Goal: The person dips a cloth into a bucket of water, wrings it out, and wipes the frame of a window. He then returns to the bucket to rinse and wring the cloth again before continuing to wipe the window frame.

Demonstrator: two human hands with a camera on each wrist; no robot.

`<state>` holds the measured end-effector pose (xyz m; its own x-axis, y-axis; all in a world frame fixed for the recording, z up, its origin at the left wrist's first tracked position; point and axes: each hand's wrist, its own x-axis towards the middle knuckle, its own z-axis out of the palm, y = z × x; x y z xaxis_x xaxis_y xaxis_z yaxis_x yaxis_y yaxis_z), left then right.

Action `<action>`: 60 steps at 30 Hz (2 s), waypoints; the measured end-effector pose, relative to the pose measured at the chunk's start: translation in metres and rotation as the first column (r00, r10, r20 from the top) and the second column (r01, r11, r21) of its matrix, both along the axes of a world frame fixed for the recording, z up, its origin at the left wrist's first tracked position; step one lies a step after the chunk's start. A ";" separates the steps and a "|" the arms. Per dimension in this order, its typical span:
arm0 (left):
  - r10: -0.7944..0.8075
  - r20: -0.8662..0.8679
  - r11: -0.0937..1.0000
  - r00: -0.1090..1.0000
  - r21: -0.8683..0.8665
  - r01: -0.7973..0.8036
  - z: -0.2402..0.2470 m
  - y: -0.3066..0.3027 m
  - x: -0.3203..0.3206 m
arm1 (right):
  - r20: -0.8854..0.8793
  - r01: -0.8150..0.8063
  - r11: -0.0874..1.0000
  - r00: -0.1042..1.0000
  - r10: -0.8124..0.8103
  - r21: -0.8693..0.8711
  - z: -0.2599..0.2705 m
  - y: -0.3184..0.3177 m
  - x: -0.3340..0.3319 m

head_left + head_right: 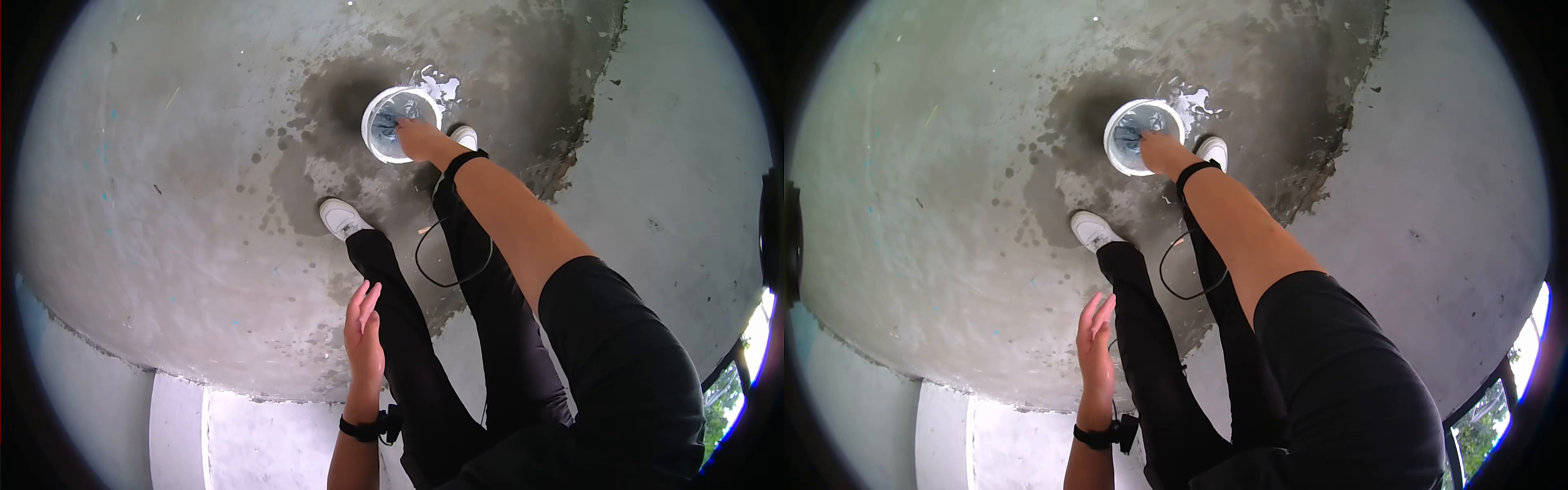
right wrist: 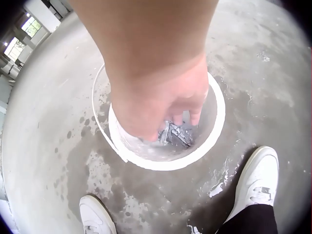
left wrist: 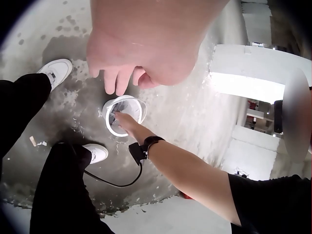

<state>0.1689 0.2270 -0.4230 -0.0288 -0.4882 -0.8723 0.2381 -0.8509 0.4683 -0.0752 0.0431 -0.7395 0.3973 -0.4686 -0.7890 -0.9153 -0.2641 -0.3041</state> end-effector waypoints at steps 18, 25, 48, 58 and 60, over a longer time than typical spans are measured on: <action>-0.215 0.003 0.974 0.977 -0.075 0.215 -0.066 -0.044 -0.051 | 0.436 0.671 0.636 0.476 -0.764 0.383 0.173 -0.016 -0.050; -0.176 0.052 0.983 0.983 -0.048 0.179 -0.118 -0.065 -0.080 | 0.446 0.643 0.577 0.379 -0.811 0.503 0.188 -0.018 -0.043; 0.073 -0.102 0.997 0.992 0.004 -0.073 -0.105 -0.028 -0.119 | 0.500 0.259 0.951 0.809 -0.308 0.167 0.118 -0.068 -0.032; -0.205 0.015 0.975 0.979 -0.080 0.205 -0.075 -0.055 -0.128 | 0.469 0.079 0.997 0.880 -0.074 0.008 0.032 -0.042 -0.033; -0.218 0.005 0.974 0.976 -0.069 0.218 -0.070 -0.057 -0.127 | 0.422 0.143 0.989 0.900 -0.110 -0.047 0.021 -0.034 -0.028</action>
